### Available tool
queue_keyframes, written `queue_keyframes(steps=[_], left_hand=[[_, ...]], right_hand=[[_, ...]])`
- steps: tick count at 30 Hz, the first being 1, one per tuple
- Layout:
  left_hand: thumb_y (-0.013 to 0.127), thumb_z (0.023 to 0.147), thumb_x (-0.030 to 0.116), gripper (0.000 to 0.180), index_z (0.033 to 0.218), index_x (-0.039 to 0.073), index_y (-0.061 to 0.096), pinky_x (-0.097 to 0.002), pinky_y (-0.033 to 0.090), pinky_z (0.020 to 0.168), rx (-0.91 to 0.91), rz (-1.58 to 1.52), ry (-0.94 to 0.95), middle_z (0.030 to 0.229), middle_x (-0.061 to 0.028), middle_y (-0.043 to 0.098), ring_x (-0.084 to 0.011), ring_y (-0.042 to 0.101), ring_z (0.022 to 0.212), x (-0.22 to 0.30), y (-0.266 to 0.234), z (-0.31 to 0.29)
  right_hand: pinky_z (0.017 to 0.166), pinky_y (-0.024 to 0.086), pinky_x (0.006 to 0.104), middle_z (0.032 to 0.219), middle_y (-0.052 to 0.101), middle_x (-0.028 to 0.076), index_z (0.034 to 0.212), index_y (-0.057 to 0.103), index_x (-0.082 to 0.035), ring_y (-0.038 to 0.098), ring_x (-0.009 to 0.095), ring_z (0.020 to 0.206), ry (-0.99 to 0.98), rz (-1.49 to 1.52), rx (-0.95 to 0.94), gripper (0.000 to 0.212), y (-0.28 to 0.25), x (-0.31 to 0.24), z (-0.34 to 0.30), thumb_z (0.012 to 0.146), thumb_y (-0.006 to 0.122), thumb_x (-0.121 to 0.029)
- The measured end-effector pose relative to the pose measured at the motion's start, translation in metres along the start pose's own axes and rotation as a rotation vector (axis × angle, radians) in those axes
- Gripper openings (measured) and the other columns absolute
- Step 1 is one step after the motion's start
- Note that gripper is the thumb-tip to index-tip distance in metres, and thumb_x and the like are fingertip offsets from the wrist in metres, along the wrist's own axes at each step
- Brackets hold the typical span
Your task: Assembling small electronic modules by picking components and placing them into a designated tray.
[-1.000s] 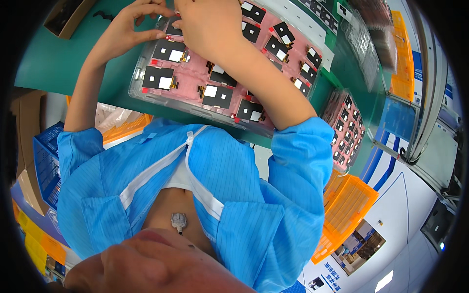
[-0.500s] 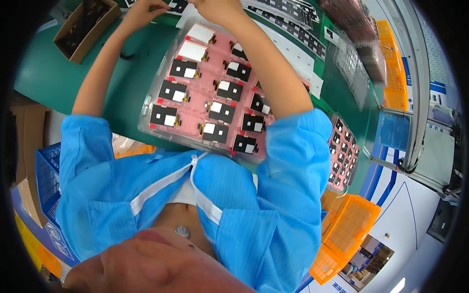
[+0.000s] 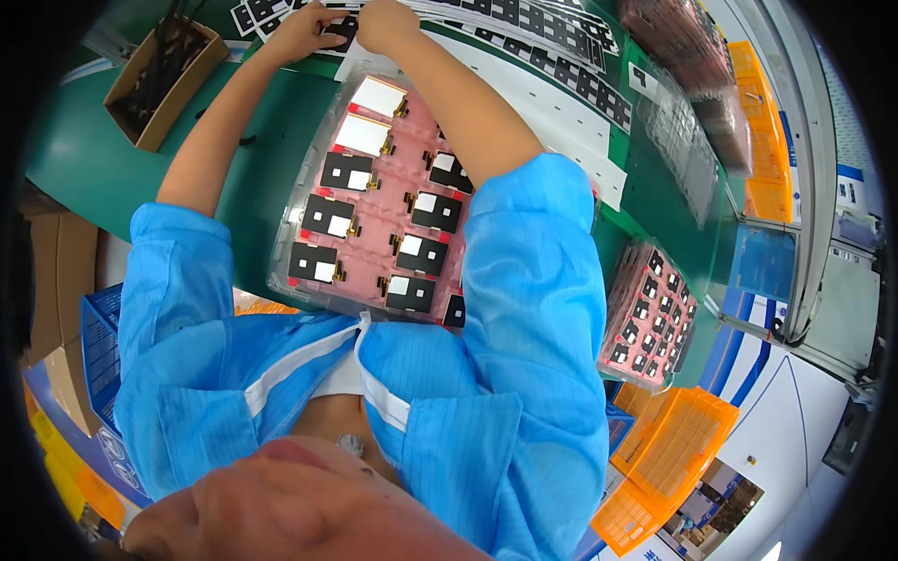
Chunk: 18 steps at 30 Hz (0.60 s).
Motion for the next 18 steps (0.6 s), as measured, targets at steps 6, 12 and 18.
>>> queue_keyframes(steps=[6,12,18], left_hand=[[0.089,0.068,0.020,0.053,0.117,0.005,0.073,-0.0405,0.050,0.064,-0.053,-0.149,-0.197,0.076,-0.0151,0.067,-0.0282,0.065,0.070,-0.018,0.005,-0.002],[0.091,0.066,0.023,0.064,0.124,0.004,0.070,-0.0419,0.053,0.070,-0.037,-0.124,-0.271,0.088,-0.0173,0.071,-0.0309,0.069,0.080,-0.023,0.004,-0.014],[0.092,0.066,0.029,0.069,0.129,0.016,0.067,-0.0453,0.054,0.085,0.168,-0.087,-0.317,0.104,-0.0149,0.067,-0.0339,0.067,0.099,0.008,-0.013,-0.020]], right_hand=[[0.076,0.057,0.0499,0.087,0.073,0.023,0.083,0.078,-0.004,0.072,0.041,0.083,0.101,0.290,0.003,0.028,-0.007,0.015,0.012,0.077,0.074,-0.030],[0.068,0.055,0.0402,0.074,0.072,0.017,0.081,0.078,-0.003,0.070,0.026,0.069,0.160,0.696,-0.168,0.016,-0.009,0.000,0.008,0.076,0.077,-0.018],[0.079,0.055,0.0430,0.090,0.074,0.020,0.092,0.077,-0.003,0.071,0.032,0.086,0.223,0.467,-0.106,0.019,0.004,0.003,-0.006,0.080,0.073,-0.017]])
Point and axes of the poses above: each hand's wrist, its own z-axis towards the middle knuckle, its own y-axis out of the palm, x = y × z, the point moved 8 cm from there along z, towards the middle knuckle
